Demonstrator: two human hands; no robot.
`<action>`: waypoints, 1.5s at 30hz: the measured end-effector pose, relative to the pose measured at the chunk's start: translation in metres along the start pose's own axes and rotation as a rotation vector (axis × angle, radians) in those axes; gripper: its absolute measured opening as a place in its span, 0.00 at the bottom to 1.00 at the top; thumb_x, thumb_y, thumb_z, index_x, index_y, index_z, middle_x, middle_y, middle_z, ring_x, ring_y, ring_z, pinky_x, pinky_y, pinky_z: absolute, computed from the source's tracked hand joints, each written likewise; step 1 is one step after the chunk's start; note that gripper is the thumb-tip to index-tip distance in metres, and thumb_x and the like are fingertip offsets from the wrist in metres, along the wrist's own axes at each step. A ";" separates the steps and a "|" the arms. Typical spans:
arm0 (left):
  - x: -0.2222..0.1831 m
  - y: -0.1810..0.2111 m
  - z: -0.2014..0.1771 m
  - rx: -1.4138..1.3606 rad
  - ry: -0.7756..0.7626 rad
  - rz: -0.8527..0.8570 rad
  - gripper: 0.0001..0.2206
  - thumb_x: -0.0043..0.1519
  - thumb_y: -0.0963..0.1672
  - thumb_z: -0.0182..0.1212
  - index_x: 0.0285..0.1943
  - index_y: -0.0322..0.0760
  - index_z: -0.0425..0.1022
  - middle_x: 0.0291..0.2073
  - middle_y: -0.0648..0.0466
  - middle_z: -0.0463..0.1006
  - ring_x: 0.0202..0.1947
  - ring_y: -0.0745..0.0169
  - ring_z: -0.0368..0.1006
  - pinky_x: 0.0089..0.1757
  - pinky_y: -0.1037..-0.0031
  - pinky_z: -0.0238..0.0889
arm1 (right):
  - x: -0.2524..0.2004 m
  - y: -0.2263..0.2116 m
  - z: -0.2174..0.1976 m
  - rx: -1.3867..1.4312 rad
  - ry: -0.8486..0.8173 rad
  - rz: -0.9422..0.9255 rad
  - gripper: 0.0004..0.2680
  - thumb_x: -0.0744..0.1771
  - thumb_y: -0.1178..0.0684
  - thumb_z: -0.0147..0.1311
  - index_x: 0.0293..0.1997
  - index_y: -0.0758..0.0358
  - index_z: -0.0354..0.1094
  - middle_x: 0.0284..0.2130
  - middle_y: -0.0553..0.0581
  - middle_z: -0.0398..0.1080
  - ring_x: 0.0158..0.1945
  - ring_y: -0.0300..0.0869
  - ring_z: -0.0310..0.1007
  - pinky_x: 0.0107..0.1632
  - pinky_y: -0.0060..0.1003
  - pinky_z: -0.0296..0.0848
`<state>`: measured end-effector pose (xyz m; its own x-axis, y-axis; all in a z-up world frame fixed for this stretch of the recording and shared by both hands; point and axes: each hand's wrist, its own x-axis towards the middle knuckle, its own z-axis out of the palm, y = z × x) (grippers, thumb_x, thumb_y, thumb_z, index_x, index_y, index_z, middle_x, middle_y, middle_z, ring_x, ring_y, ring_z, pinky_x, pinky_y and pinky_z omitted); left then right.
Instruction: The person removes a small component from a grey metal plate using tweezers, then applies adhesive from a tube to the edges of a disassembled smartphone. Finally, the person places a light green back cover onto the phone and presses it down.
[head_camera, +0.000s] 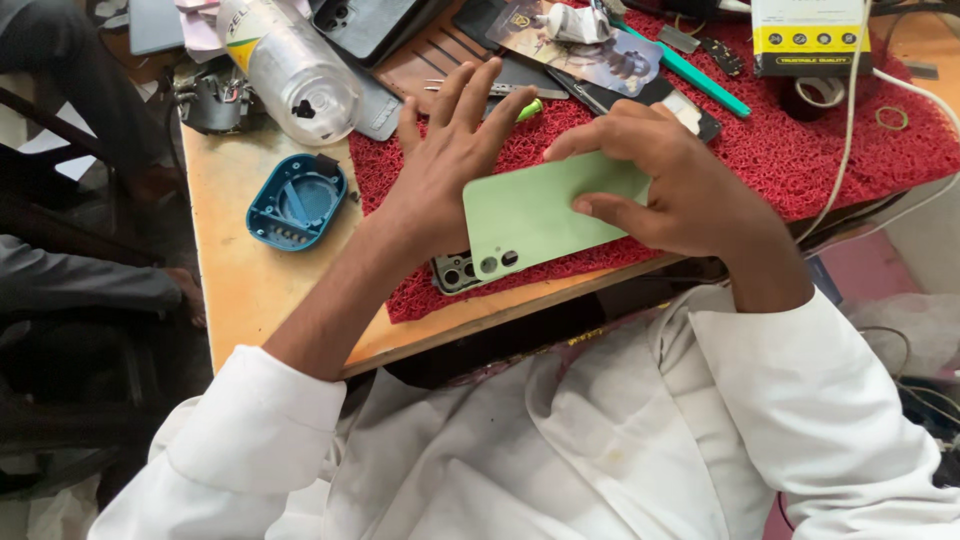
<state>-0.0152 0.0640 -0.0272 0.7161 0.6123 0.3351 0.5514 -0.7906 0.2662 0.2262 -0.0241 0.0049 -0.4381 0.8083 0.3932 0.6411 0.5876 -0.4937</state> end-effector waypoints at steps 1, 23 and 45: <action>0.002 -0.004 0.002 -0.010 -0.009 0.000 0.44 0.54 0.55 0.71 0.78 0.47 0.52 0.77 0.37 0.44 0.78 0.37 0.35 0.63 0.30 0.31 | 0.001 -0.003 0.000 -0.033 -0.012 0.002 0.18 0.62 0.58 0.66 0.58 0.56 0.72 0.42 0.54 0.72 0.47 0.48 0.66 0.56 0.45 0.61; 0.056 -0.044 0.051 0.111 -0.053 0.223 0.42 0.65 0.59 0.66 0.82 0.60 0.39 0.80 0.48 0.41 0.80 0.45 0.36 0.67 0.34 0.34 | 0.030 -0.029 0.010 -0.221 -0.109 -0.194 0.13 0.68 0.56 0.55 0.61 0.49 0.73 0.30 0.51 0.67 0.41 0.44 0.65 0.49 0.44 0.58; 0.074 -0.036 0.053 0.137 -0.046 0.264 0.43 0.66 0.58 0.67 0.81 0.64 0.34 0.80 0.50 0.43 0.79 0.48 0.38 0.65 0.27 0.33 | 0.030 -0.021 0.014 -0.306 -0.126 -0.186 0.13 0.70 0.55 0.53 0.61 0.46 0.73 0.31 0.52 0.66 0.39 0.43 0.64 0.49 0.45 0.56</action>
<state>0.0402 0.1375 -0.0600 0.8592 0.3869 0.3348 0.3939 -0.9178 0.0499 0.1906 -0.0115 0.0163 -0.6263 0.6983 0.3467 0.6937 0.7021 -0.1610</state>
